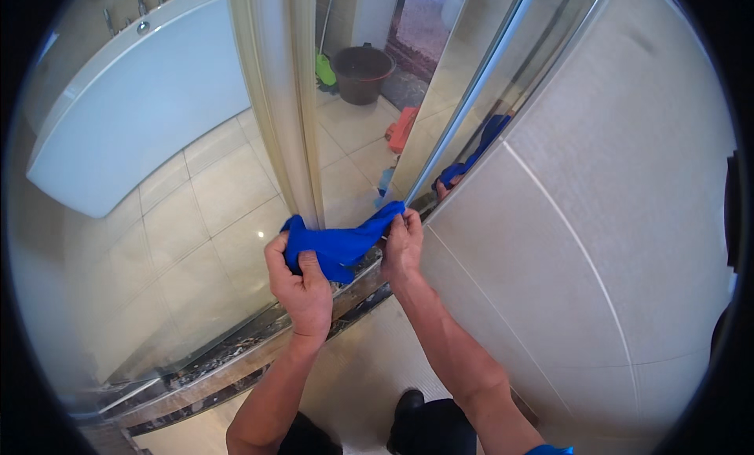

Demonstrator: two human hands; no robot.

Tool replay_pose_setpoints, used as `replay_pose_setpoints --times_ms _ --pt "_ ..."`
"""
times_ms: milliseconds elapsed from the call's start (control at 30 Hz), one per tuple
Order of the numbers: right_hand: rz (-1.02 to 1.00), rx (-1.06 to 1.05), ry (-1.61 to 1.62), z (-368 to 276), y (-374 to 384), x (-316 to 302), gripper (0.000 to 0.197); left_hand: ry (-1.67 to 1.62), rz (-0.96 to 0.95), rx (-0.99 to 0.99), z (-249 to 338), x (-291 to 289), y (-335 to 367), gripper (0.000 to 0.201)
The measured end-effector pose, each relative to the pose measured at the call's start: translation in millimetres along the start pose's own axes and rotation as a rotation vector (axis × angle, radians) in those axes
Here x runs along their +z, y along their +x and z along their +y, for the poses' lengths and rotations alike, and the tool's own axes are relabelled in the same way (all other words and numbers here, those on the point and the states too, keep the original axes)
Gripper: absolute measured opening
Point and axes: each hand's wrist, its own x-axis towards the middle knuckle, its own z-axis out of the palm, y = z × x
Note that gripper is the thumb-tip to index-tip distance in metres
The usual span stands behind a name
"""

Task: The person wipes the metal frame of a glass shower enclosure and the exterior surface of a white bathtub using a blue cloth. The person moves from the shower threshold to the tub, wiping the surfaces in a continuous motion.

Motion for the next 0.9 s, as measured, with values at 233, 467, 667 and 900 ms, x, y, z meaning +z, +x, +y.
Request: replay_pose_setpoints --times_ms 233,467,667,900 --pt "-0.011 -0.236 0.043 -111 -34 49 0.012 -0.088 -0.037 -0.031 100 0 35 0.019" --pt "-0.242 -0.573 0.035 -271 -100 127 0.01 -0.191 0.036 0.041 226 1 66 0.019" --pt "-0.142 -0.366 -0.069 -256 -96 122 0.006 -0.05 0.07 -0.152 254 6 72 0.027" --pt "-0.148 -0.237 0.036 -315 -108 144 0.007 -0.085 0.145 -0.106 287 14 81 0.024"
